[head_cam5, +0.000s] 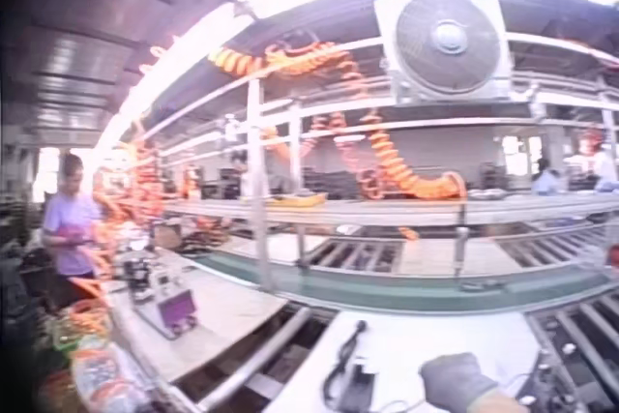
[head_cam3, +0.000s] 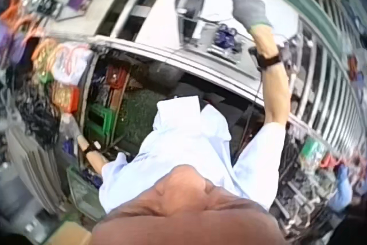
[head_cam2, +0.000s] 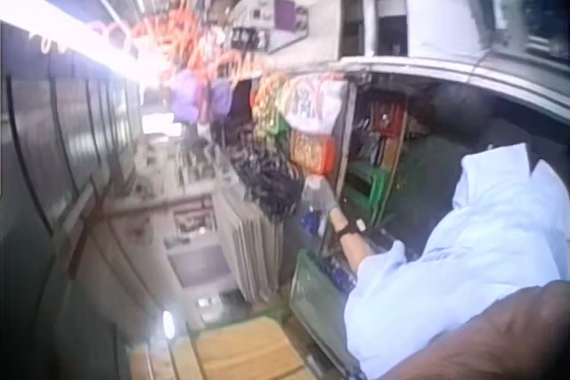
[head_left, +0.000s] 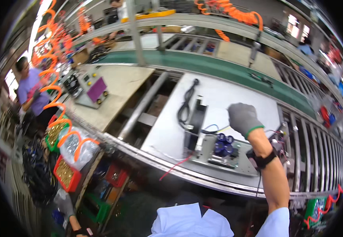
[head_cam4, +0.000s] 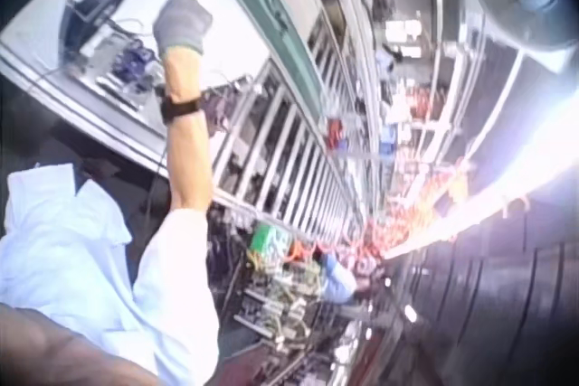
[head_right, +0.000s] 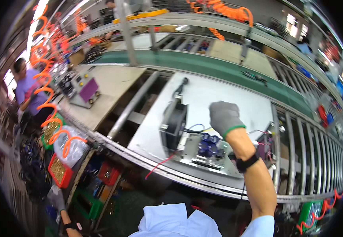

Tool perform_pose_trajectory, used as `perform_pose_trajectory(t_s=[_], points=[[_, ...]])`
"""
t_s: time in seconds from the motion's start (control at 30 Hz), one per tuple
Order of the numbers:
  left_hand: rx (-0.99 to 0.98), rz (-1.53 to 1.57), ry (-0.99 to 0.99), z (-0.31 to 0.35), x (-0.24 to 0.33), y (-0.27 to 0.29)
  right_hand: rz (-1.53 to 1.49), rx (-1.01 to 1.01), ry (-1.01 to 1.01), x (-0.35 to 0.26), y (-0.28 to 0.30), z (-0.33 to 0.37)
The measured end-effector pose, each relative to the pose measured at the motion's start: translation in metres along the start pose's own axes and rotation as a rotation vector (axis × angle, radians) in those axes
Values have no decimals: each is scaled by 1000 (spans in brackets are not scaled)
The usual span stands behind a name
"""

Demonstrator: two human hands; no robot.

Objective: Assembling electronic components and a cooling fan onto a metal chassis using a power screwdriver on an assembly line.

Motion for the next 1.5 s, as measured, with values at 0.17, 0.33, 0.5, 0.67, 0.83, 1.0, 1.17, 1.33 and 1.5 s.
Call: perform_pose_trajectory(t_s=[0.17, 0.33, 0.5, 0.67, 0.83, 1.0, 1.17, 1.33, 1.5], points=[[-54, -123, 139, -36, -34, -40, -78, -309, -56, 11, -47, -25], [118, -94, 19, -2, -2, -5, -38, -492, -102, 26, -97, -37], [257, 10, -254, 76, 72, 29, -7, -422, -105, 27, -96, -40], [365, 226, -737, 197, 228, 49, 82, -289, -134, 7, -57, -24], [-709, 944, -1030, 328, 392, 9, -176, -67, -39, -28, -7, 41], [-1785, 1056, -710, 445, 495, -38, -382, 2, 84, -81, -42, 115], [-1927, 1015, -582, 462, 525, -50, -451, 154, 135, -82, -79, 143], [-1947, 1018, -653, 471, 534, -49, -1198, -99, -102, -36, -120, 139], [-1773, 1018, -779, 459, 525, -58, -1261, 147, -199, 2, -99, 122]])
Point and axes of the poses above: each hand's wrist, its own z-axis away from the middle knuckle, its own y-axis out of the back of the hand, x = y × z, the point moved 8 cm from there along -z, towards the middle knuckle, and after that the axes turned 14 degrees about -x, right-handed, at the moved point
